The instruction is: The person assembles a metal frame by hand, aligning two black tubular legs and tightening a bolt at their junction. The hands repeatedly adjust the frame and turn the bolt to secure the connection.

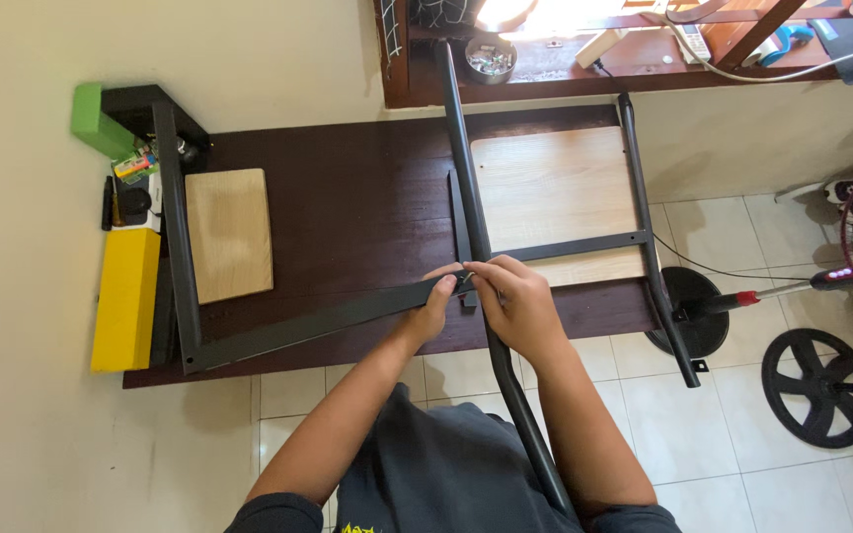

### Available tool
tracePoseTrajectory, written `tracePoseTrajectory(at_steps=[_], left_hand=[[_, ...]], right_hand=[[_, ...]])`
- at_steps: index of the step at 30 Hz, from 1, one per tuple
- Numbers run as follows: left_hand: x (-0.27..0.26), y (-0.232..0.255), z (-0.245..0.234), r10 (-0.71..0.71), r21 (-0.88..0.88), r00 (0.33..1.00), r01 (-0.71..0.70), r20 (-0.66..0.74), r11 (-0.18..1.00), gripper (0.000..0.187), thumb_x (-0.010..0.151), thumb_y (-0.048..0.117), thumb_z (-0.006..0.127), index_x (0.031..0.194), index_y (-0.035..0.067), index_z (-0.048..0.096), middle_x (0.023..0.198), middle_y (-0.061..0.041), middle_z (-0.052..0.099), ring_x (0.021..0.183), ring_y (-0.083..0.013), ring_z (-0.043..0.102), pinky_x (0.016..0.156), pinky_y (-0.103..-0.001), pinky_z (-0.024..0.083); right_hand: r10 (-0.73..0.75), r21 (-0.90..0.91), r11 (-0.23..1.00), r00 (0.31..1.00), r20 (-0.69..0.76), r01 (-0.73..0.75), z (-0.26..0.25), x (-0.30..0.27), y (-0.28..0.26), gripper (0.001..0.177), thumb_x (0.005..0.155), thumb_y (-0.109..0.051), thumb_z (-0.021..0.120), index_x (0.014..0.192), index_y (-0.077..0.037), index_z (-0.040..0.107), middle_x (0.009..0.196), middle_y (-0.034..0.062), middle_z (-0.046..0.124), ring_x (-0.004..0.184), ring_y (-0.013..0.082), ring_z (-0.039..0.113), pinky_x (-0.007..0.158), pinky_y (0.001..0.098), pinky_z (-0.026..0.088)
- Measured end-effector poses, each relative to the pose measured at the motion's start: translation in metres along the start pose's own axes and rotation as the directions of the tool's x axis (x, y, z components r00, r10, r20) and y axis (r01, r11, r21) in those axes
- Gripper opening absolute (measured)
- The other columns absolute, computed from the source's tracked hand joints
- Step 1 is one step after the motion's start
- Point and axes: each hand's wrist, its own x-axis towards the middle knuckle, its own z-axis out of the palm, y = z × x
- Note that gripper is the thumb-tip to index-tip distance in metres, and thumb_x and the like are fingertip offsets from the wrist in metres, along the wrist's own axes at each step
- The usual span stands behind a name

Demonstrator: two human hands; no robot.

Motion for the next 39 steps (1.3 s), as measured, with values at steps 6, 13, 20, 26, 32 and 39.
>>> tracePoseTrajectory(at_steps=[6, 13, 20, 26, 32, 39], left_hand=[[-0.003, 0.014, -0.010, 0.040, -0.058, 0.989, -0.032, 0.141, 0.998, 0.050, 0.108, 0.042, 0.042, 0.119, -0.002, 0.064, 0.109, -0.007, 0.067, 0.109, -0.0162, 0.060, 0.102, -0.033, 0.047], [-0.007, 0.013, -0.023, 0.211, -0.391, 0.964, -0.135, 0.160, 0.911, 0.068, 0.108, 0.062, 0.044, 0.136, 0.001, 0.053, 0.119, -0.004, 0.060, 0.117, -0.0113, 0.056, 0.106, -0.028, 0.044], [-0.013, 0.027, -0.029, 0.119, -0.151, 0.991, -0.107, 0.068, 0.983, 0.041, 0.103, 0.031, 0.043, 0.119, -0.001, 0.062, 0.112, -0.008, 0.066, 0.111, -0.0155, 0.059, 0.104, -0.030, 0.045], [-0.009, 0.047, -0.021, 0.087, -0.125, 0.983, -0.067, 0.162, 0.990, 0.041, 0.105, 0.029, 0.035, 0.111, 0.000, 0.065, 0.103, -0.007, 0.065, 0.102, -0.0162, 0.058, 0.099, -0.032, 0.046], [-0.003, 0.058, -0.016, 0.070, -0.085, 0.964, -0.050, 0.256, 0.995, 0.040, 0.103, 0.030, 0.036, 0.109, 0.001, 0.063, 0.100, -0.006, 0.062, 0.101, -0.0155, 0.056, 0.099, -0.032, 0.045], [0.001, 0.049, -0.009, 0.052, -0.068, 0.962, -0.034, 0.270, 0.997, 0.039, 0.103, 0.032, 0.036, 0.106, 0.003, 0.062, 0.099, -0.004, 0.061, 0.101, -0.0142, 0.055, 0.098, -0.033, 0.045]], right_hand=[[-0.107, -0.175, 0.981, 0.987, -0.117, 0.086, 0.029, -0.013, -0.008, 0.015, 0.095, 0.002, 0.063, 0.108, 0.001, 0.069, 0.099, 0.0149, 0.067, 0.085, 0.0323, 0.067, 0.073, 0.0395, 0.055], [-0.064, -0.200, 0.979, 0.991, -0.115, 0.040, 0.038, -0.009, -0.008, 0.015, 0.097, 0.000, 0.063, 0.111, 0.000, 0.070, 0.100, 0.0157, 0.068, 0.087, 0.0326, 0.068, 0.074, 0.0405, 0.054], [-0.010, -0.106, 0.994, 0.990, -0.140, -0.005, 0.044, -0.009, -0.012, 0.015, 0.098, 0.001, 0.063, 0.110, 0.000, 0.070, 0.101, 0.0156, 0.068, 0.084, 0.0301, 0.069, 0.072, 0.0383, 0.056], [-0.199, -0.363, 0.925, 0.957, -0.209, 0.113, 0.045, -0.010, -0.007, 0.011, 0.093, 0.002, 0.062, 0.102, -0.002, 0.065, 0.109, 0.0265, 0.062, 0.087, 0.0343, 0.064, 0.075, 0.0412, 0.054], [0.412, 0.144, 0.899, 0.910, 0.043, -0.414, 0.038, -0.010, 0.023, 0.014, 0.109, -0.014, 0.042, 0.105, -0.004, 0.051, 0.075, 0.0160, 0.058, 0.056, 0.0234, 0.061, 0.050, 0.0353, 0.050], [0.511, 0.505, 0.673, 0.833, 0.211, -0.541, 0.042, -0.022, 0.048, 0.022, 0.106, -0.017, 0.052, 0.106, -0.009, 0.031, 0.067, 0.0031, 0.051, 0.043, 0.0132, 0.058, 0.035, 0.0291, 0.046]])
